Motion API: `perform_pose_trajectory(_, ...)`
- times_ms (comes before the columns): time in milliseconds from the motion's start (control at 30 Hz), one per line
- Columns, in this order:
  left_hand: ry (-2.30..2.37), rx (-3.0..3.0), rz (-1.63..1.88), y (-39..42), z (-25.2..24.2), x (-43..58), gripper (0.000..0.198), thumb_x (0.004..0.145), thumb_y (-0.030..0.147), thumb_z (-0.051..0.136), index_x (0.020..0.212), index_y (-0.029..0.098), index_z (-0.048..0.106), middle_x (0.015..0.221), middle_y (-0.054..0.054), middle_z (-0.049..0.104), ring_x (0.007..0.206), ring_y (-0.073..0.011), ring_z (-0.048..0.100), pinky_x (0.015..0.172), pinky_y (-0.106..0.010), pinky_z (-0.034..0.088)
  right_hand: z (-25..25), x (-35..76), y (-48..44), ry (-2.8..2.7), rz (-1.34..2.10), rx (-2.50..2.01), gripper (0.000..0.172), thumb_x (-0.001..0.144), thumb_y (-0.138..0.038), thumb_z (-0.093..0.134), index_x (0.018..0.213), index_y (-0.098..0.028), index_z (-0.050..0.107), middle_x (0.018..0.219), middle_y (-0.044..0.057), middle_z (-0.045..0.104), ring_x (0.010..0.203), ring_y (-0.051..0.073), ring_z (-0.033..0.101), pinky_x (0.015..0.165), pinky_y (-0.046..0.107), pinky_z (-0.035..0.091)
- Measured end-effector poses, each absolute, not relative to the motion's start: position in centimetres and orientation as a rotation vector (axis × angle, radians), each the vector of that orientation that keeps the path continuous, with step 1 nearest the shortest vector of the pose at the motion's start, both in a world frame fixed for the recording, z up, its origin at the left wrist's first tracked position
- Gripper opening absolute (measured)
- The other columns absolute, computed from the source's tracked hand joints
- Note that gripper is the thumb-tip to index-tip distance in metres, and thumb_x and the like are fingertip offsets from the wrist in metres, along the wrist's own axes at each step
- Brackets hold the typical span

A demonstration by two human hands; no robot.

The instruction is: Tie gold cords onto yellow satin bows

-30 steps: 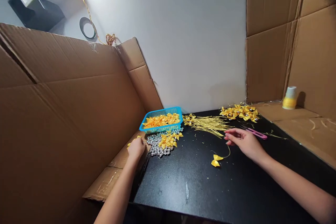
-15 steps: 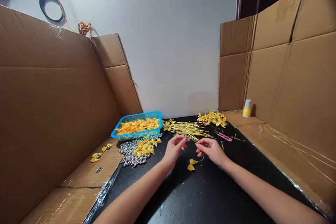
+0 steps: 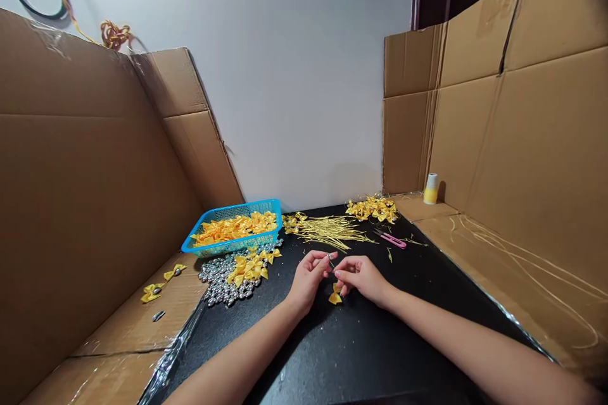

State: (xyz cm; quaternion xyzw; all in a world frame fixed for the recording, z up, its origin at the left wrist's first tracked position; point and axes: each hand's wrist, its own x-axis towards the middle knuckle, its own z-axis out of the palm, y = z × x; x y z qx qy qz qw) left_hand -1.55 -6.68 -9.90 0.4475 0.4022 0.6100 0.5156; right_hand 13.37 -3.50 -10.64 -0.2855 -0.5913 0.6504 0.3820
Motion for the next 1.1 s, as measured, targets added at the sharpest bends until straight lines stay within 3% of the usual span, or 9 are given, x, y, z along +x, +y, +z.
perform_pose_trajectory(100, 0.967, 1.079, 1.466, -6.7, -10.0, -1.6, 0.034, 0.064, 0.042, 0.081, 0.079, 0.016, 0.064, 0.069, -0.001, 0.068, 0.061, -0.0102, 0.057, 0.062, -0.022, 0.042, -10.5, 13.5, -3.6, -1.487, 1.665, -0.724, 0.043, 0.056, -0.051, 0.079, 0.071, -0.013, 0.063, 0.054, -0.001, 0.066, 0.043, 0.012, 0.061, 0.049, 0.025, 0.049)
perform_pose_trajectory(233, 0.976, 1.111, 1.459, -6.8, -10.1, -1.8, 0.032, 0.067, 0.04, 0.079, 0.08, 0.016, 0.063, 0.087, -0.005, 0.073, 0.063, -0.0096, 0.059, 0.064, -0.022, 0.043, -10.4, 13.5, -3.7, -1.461, 1.682, -0.718, 0.043, 0.056, -0.05, 0.079, 0.071, -0.014, 0.063, 0.055, -0.001, 0.066, 0.043, 0.011, 0.061, 0.05, 0.025, 0.048)
perform_pose_trajectory(400, 1.009, 1.165, 1.46, -6.9, -10.4, -1.9, 0.027, 0.069, 0.036, 0.079, 0.078, 0.018, 0.061, 0.102, -0.008, 0.074, 0.076, -0.0142, 0.065, 0.066, -0.023, 0.043, -10.3, 13.6, -3.7, -1.434, 1.71, -0.72, 0.045, 0.055, -0.052, 0.08, 0.071, -0.014, 0.062, 0.054, -0.002, 0.066, 0.042, 0.011, 0.06, 0.05, 0.025, 0.049)
perform_pose_trajectory(633, 1.033, 1.238, 1.433, -7.4, -9.8, -1.7, 0.026, 0.07, 0.034, 0.078, 0.074, 0.018, 0.059, 0.105, -0.01, 0.075, 0.098, -0.0219, 0.066, 0.072, -0.026, 0.044, -10.2, 13.8, -3.7, -1.442, 1.72, -0.723, 0.045, 0.055, -0.052, 0.08, 0.07, -0.014, 0.062, 0.054, -0.001, 0.066, 0.042, 0.011, 0.06, 0.05, 0.024, 0.049)
perform_pose_trajectory(900, 1.075, 1.292, 1.431, -7.3, -9.8, -1.9, 0.025, 0.075, 0.038, 0.072, 0.089, 0.018, 0.069, 0.103, -0.009, 0.074, 0.082, -0.0187, 0.065, 0.069, -0.027, 0.046, -10.3, 13.8, -3.6, -1.475, 1.668, -0.727, 0.044, 0.059, -0.053, 0.078, 0.073, -0.014, 0.064, 0.058, -0.001, 0.066, 0.045, 0.011, 0.061, 0.052, 0.026, 0.05)
perform_pose_trajectory(1100, 1.091, 1.393, 1.424, -7.5, -9.1, -1.9, 0.02, 0.068, 0.037, 0.077, 0.075, 0.019, 0.076, 0.094, -0.008, 0.073, 0.092, -0.0236, 0.063, 0.082, -0.032, 0.047, -10.3, 13.8, -3.6, -1.514, 1.647, -0.71, 0.044, 0.059, -0.053, 0.078, 0.072, -0.013, 0.065, 0.058, -0.001, 0.066, 0.045, 0.011, 0.06, 0.053, 0.026, 0.05)
